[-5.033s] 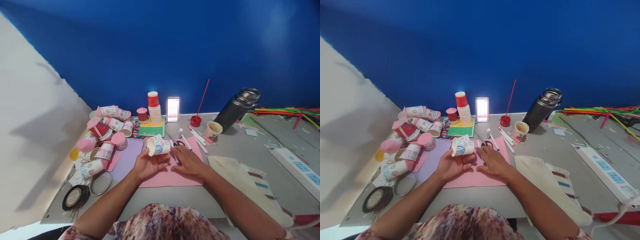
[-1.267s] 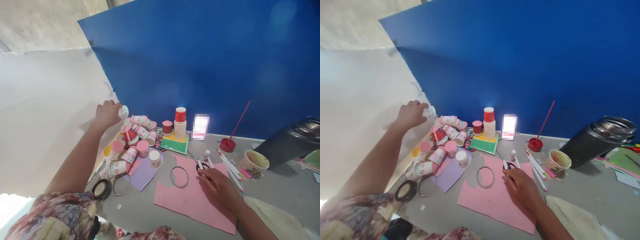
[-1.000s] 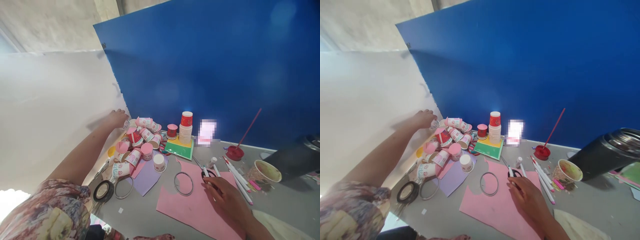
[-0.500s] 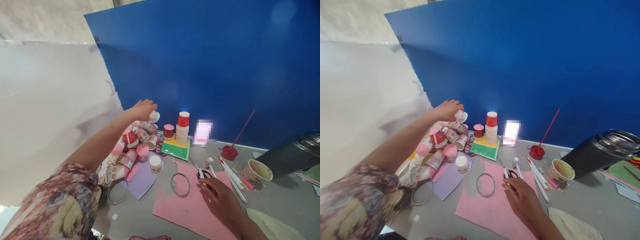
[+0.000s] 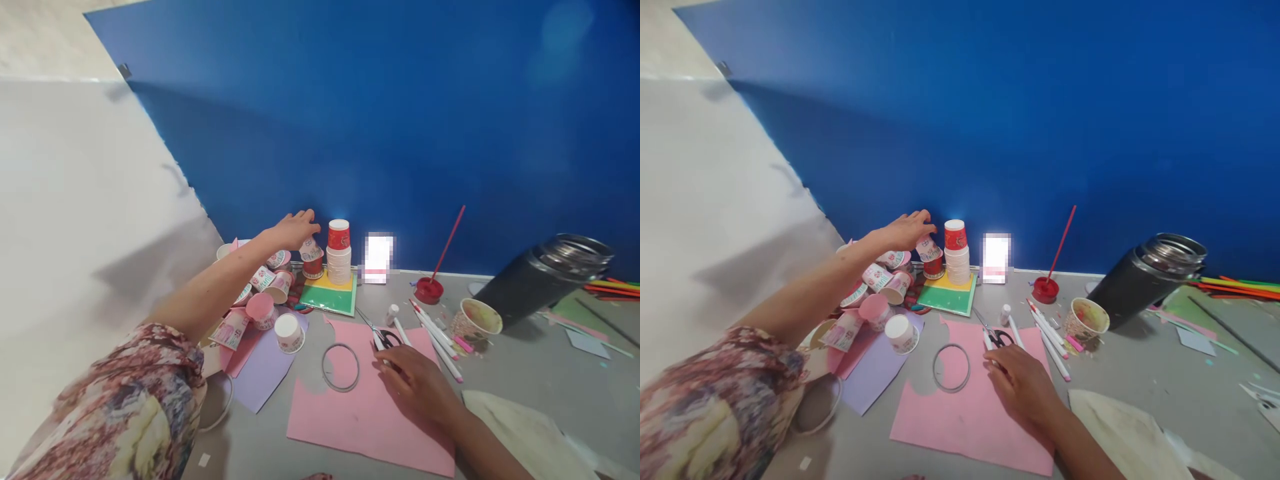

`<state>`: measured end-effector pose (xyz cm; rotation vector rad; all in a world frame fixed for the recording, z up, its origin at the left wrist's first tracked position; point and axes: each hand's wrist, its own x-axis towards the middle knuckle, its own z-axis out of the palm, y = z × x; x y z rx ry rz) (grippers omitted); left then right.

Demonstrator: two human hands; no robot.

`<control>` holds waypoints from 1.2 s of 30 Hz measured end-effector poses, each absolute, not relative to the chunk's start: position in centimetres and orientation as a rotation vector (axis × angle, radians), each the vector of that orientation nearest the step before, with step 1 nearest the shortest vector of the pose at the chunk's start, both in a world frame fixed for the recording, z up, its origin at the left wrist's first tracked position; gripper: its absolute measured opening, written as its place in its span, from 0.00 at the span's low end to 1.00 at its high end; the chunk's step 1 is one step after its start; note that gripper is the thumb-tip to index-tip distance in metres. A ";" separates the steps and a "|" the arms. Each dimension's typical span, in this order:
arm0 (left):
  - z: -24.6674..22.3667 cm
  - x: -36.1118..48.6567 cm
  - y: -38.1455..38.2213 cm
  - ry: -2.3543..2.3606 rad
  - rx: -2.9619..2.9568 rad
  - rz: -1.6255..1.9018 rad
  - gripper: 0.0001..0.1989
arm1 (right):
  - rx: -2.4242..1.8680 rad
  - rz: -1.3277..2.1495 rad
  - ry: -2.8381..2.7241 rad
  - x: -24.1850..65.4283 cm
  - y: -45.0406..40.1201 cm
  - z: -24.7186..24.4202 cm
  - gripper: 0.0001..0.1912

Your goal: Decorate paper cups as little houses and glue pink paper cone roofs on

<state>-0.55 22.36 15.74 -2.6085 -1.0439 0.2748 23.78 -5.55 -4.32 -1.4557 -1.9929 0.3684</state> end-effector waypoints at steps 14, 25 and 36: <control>17.6 -7.8 10.0 -1.443 -2.946 -0.043 0.20 | -1.452 0.357 -2.059 24.4 -5.4 -4.0 0.13; 5.4 -4.7 -3.7 -1.106 -3.807 0.488 0.24 | -1.393 0.296 -2.068 24.9 -5.7 -4.8 0.15; 7.0 -9.7 -5.6 -1.907 -3.186 0.052 0.10 | -1.333 0.263 -2.069 24.5 -5.9 -4.4 0.15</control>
